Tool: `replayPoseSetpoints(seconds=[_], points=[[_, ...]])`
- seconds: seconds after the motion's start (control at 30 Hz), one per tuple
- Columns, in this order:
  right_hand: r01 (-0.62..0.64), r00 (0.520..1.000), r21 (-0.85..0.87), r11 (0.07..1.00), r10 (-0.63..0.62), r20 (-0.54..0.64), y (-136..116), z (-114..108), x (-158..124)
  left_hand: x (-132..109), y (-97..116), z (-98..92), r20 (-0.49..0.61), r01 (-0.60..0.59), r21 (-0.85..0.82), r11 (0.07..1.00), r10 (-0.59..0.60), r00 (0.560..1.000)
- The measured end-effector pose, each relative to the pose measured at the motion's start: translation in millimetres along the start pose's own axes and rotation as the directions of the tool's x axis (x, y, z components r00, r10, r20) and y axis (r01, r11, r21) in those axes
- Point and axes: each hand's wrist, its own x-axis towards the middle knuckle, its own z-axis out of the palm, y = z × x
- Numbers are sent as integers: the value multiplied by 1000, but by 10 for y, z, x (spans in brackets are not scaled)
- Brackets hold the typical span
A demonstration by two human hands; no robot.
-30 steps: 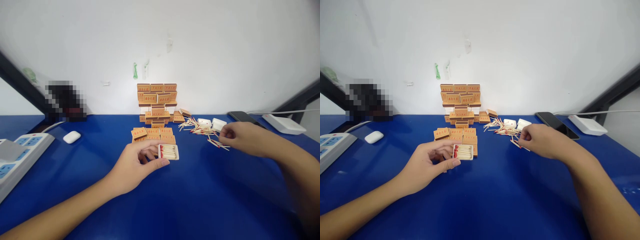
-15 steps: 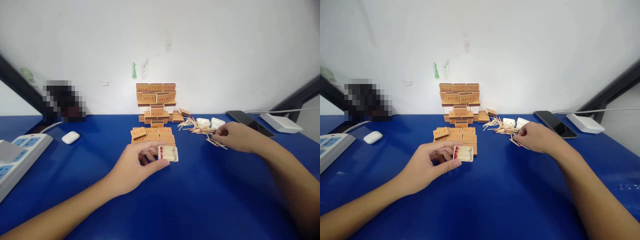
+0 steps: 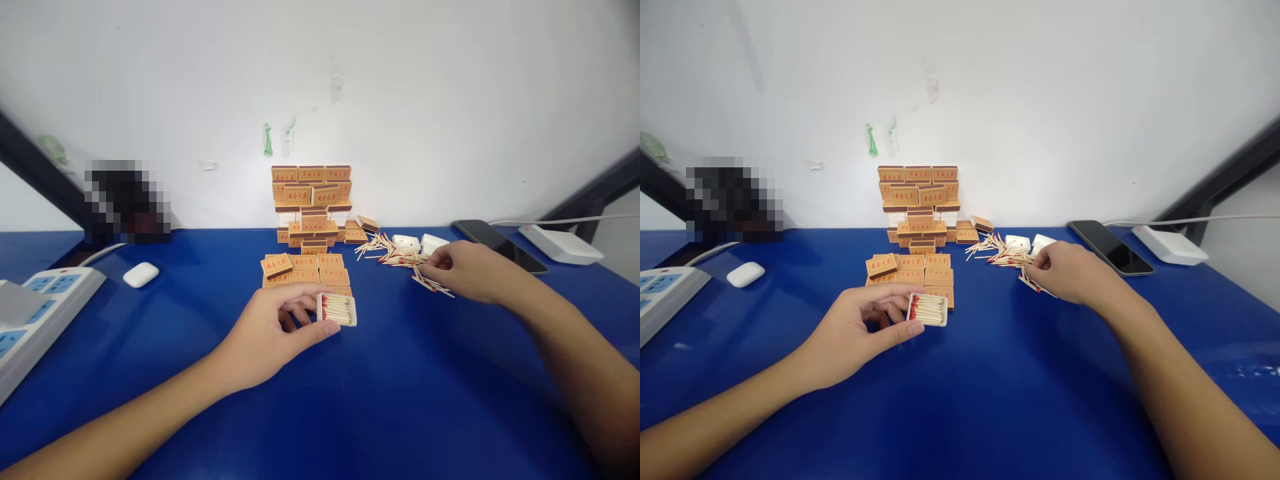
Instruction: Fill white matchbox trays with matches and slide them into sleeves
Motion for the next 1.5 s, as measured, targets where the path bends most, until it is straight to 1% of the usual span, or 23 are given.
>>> replayPoseSetpoints(seconds=[0.13, 0.33, 0.5, 0.6, 0.67, 0.73, 0.8, 0.87, 0.97, 1.03, 1.1, 1.17, 1.23, 1.37, 1.5], points=[[19, 1000, 9, 1000, -19, -2, 1, 21, 21, 0, 2, -10, 0, 4, 17, 1000, -4, 1000], [-19, 1000, 13, 1000, 20, -8, 2, 110, 73, 5, 4, -4, -7, 15, -3, 1000, -15, 1000], [-5, 1000, 66, 998, 3, 22, 28, 129, 71, -10, 9, 2, 3, 0, 5, 1000, 0, 1000], [51, 998, 131, 990, -54, 15, 42, 84, 45, -6, 20, -4, -7, 1, 2, 1000, -1, 1000], [146, 989, 222, 964, -149, -1, 9, 44, 2, -3, 24, -5, -11, 6, -4, 1000, -6, 1000], [268, 960, 331, 905, -278, -18, -78, 17, -66, -5, 23, -3, -2, 0, -5, 1000, 0, 1000], [385, 914, 433, 815, -402, -56, -212, 20, -152, -11, 16, 2, 14, -10, -5, 1000, 10, 1000], [469, 872, 495, 732, -471, -129, -372, 53, -249, -15, 8, 8, 20, -9, -7, 1000, 9, 1000], [537, 835, 509, 673, -509, -209, -593, 118, -403, -11, 5, 15, 19, -1, -9, 1000, 1, 1000], [601, 791, 485, 635, -558, -250, -695, 151, -505, -2, 7, 20, 28, -3, -12, 1000, 3, 1000], [667, 737, 445, 597, -614, -282, -754, 173, -596, 6, 9, 29, 41, -5, -19, 1000, 6, 999], [701, 702, 433, 567, -654, -282, -785, 190, -665, 9, 10, 39, 53, -5, -28, 1000, 7, 999], [705, 690, 452, 546, -676, -260, -806, 205, -703, 9, 10, 47, 65, 1, -37, 999, 1, 998], [699, 680, 468, 540, -705, -202, -842, 222, -712, 13, 10, 43, 79, 23, -62, 998, -18, 997], [696, 684, 428, 577, -714, -148, -825, 208, -697, 17, 8, 24, 113, 26, -109, 994, -14, 994]])
